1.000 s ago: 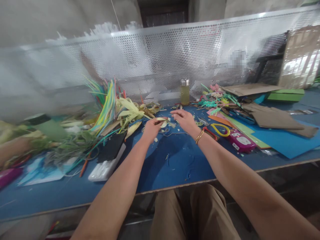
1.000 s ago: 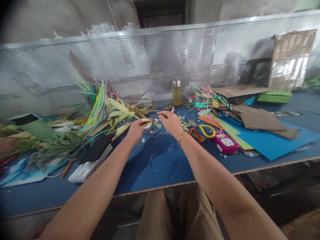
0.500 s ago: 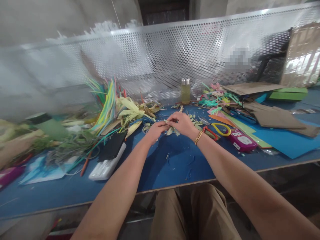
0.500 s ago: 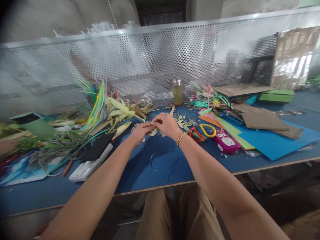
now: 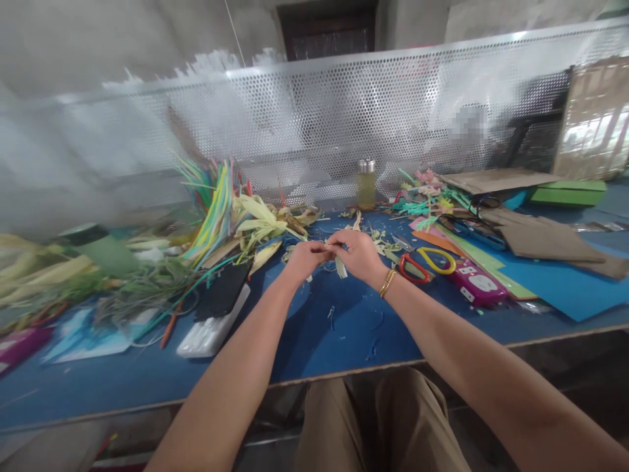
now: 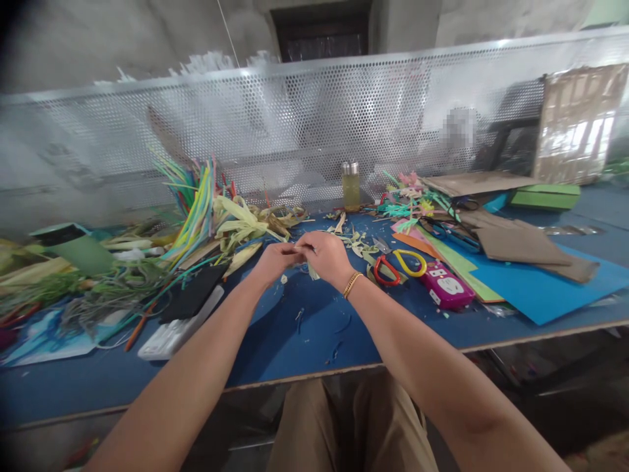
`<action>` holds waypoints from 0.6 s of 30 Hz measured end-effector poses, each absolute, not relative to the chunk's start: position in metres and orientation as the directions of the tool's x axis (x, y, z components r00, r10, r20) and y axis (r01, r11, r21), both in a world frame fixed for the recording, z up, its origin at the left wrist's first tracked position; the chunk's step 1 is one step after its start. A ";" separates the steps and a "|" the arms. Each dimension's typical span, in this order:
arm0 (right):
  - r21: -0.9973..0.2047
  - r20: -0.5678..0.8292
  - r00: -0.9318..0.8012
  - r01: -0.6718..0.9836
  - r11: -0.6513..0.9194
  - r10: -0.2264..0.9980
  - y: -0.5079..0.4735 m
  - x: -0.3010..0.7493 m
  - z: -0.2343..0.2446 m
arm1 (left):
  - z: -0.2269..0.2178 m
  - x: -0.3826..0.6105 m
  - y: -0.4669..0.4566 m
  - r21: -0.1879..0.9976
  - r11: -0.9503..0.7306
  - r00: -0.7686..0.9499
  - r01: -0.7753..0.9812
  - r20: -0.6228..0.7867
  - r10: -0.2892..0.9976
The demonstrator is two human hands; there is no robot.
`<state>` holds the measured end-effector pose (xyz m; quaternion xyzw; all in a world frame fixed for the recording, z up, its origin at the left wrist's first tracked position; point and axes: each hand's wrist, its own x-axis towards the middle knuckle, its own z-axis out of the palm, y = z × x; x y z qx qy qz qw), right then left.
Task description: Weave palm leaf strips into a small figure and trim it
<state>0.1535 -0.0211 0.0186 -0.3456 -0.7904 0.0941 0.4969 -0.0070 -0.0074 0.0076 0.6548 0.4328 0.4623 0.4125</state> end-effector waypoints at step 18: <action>-0.574 0.719 -0.131 0.443 0.689 0.683 0.007 0.174 0.015 | -0.002 -0.006 -0.002 0.943 -0.328 0.208 0.053 0.311 0.927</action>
